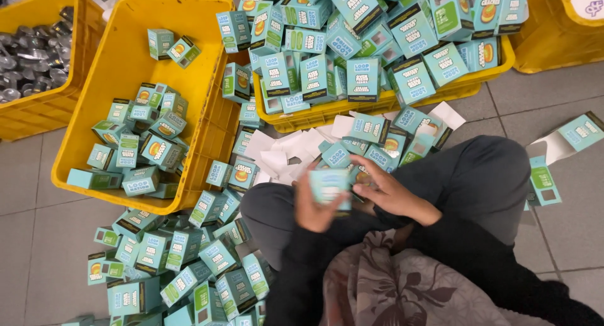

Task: Folding and assembling small cardboard product boxes from a flat state while sitting on the floor.

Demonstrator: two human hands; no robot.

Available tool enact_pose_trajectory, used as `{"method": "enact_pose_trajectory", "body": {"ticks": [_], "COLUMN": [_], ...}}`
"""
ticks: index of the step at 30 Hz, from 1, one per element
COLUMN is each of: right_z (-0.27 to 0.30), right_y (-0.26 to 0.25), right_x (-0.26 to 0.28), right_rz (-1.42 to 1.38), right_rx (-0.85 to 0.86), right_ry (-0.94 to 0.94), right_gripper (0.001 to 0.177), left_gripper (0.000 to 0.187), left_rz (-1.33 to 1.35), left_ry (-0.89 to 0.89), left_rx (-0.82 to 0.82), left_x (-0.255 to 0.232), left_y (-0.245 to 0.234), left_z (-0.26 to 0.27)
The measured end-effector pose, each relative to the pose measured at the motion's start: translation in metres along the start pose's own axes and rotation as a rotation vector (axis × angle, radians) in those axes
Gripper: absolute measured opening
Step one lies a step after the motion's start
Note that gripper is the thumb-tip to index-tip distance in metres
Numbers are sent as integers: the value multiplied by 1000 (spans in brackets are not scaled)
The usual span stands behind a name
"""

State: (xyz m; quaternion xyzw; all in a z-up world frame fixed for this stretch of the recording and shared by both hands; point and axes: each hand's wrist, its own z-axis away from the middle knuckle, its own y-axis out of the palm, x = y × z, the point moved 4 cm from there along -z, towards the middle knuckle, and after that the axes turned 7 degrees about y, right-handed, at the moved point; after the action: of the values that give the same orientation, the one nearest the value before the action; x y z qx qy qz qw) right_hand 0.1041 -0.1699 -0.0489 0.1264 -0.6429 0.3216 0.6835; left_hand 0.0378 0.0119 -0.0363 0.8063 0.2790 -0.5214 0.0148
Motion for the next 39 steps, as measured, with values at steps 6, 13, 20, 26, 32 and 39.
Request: {"method": "enact_pose_trajectory", "body": {"ticks": [6,13,20,26,32,39], "right_z": [22,21,-7,-56,-81,-77], "right_y": [-37,-46,-46,-17,-12,-16], "right_x": [-51,-82,-72,-163,-191,-114], "right_rz": [250,286,530,1064,975,275], "right_rx": [129,80,89,110,133,-200], "right_ry": [238,243,248,-41,-4,27], "right_gripper": [64,58,62,92,100,105], "left_gripper": [103,98,98,94,84,99], "left_rz": [-411,-688,-588,-693,-772,63], "left_ry": [-214,-57,216,-327,-530,-590], "left_rx": [-236,-385,-245,173,754,694], "left_x": [87,90,167,218,284,164], "left_y": [-213,-301,-167,-23,12,20], "left_z": [-106,-146,-98,-59,-23,-44]}}
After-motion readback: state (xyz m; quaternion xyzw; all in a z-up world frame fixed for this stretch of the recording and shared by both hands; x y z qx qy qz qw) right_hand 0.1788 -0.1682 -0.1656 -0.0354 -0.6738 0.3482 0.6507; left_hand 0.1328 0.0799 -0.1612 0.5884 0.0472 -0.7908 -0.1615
